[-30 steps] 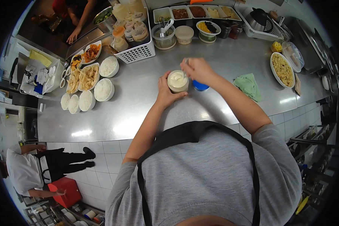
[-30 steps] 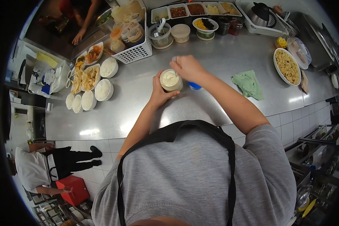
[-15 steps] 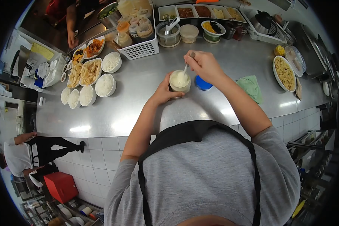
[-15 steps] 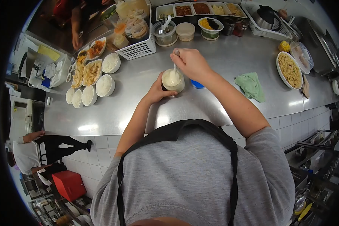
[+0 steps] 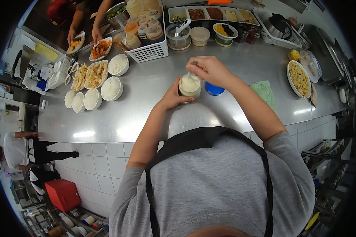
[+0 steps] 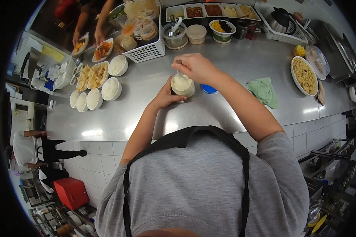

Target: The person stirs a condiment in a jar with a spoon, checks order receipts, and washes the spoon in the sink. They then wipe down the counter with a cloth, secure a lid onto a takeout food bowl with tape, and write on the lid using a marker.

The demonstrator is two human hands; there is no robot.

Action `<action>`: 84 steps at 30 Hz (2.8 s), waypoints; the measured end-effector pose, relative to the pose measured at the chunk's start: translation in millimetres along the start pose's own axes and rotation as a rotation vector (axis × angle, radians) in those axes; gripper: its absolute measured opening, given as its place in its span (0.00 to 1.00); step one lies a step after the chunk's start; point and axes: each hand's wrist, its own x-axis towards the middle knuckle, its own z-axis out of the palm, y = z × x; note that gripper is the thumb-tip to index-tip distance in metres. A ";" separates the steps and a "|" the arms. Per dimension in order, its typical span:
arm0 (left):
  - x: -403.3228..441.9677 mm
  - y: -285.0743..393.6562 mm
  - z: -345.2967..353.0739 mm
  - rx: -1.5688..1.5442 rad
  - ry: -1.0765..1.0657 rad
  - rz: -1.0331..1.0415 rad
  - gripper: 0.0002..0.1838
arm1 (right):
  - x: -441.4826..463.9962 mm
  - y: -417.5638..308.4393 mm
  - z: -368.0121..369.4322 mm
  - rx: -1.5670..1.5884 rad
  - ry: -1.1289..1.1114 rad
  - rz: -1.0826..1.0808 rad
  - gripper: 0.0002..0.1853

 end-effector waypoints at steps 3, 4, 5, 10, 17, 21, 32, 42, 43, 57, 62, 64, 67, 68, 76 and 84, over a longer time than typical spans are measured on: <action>0.0 2.0 -1.1 0.019 -0.011 -0.024 0.51 | -0.8 -9.0 -7.2 0.056 -0.078 -0.073 0.10; 0.3 1.5 -1.5 0.020 -0.009 -0.024 0.51 | -1.0 -12.5 -11.3 0.074 -0.149 -0.046 0.10; 0.6 0.0 -1.2 0.008 -0.003 -0.018 0.51 | 0.8 -10.3 -13.0 0.074 -0.150 -0.046 0.10; 1.4 -1.4 -2.8 -0.058 -0.026 -0.029 0.51 | 1.2 -5.1 -13.4 0.153 -0.282 -0.067 0.09; 7.1 -0.5 -11.3 0.044 -0.081 -0.025 0.51 | 7.2 0.6 -31.5 0.168 -0.334 0.111 0.10; 4.8 3.5 -8.8 0.022 -0.072 -0.030 0.51 | 1.7 13.9 -6.6 0.000 -0.401 0.128 0.11; 5.6 2.4 -7.8 0.034 -0.077 -0.015 0.50 | 4.3 16.8 8.7 0.201 -0.355 0.313 0.16; 3.5 -0.3 -3.8 0.019 -0.029 -0.032 0.51 | -3.8 14.0 -0.3 0.250 -0.056 0.349 0.15; 2.9 -1.0 -3.4 0.016 -0.030 -0.037 0.51 | 0.4 8.1 -8.6 0.253 -0.058 0.353 0.15; 2.4 1.0 -3.3 0.044 -0.034 -0.019 0.50 | 7.0 6.5 -4.2 0.177 -0.050 0.265 0.15; 3.0 8.5 -2.9 0.081 -0.029 -0.026 0.50 | 6.9 26.9 5.1 -0.034 -0.218 0.081 0.14; 3.1 2.0 -3.4 0.131 -0.016 -0.016 0.50 | 15.5 10.8 -11.9 -0.061 -0.199 -0.043 0.12; 5.4 -1.8 -3.9 -0.005 -0.042 -0.038 0.51 | 10.4 26.1 4.5 -0.270 -0.225 -0.127 0.13; 5.1 -1.8 -3.4 0.038 -0.032 -0.025 0.51 | 6.7 29.9 8.2 -0.270 -0.222 -0.128 0.13; 3.4 2.4 -2.4 0.007 -0.044 -0.011 0.49 | 7.6 24.4 3.7 -0.159 0.005 0.078 0.14; 1.6 -0.2 -1.6 0.023 -0.017 -0.029 0.50 | 1.8 6.6 3.0 0.043 0.118 0.254 0.15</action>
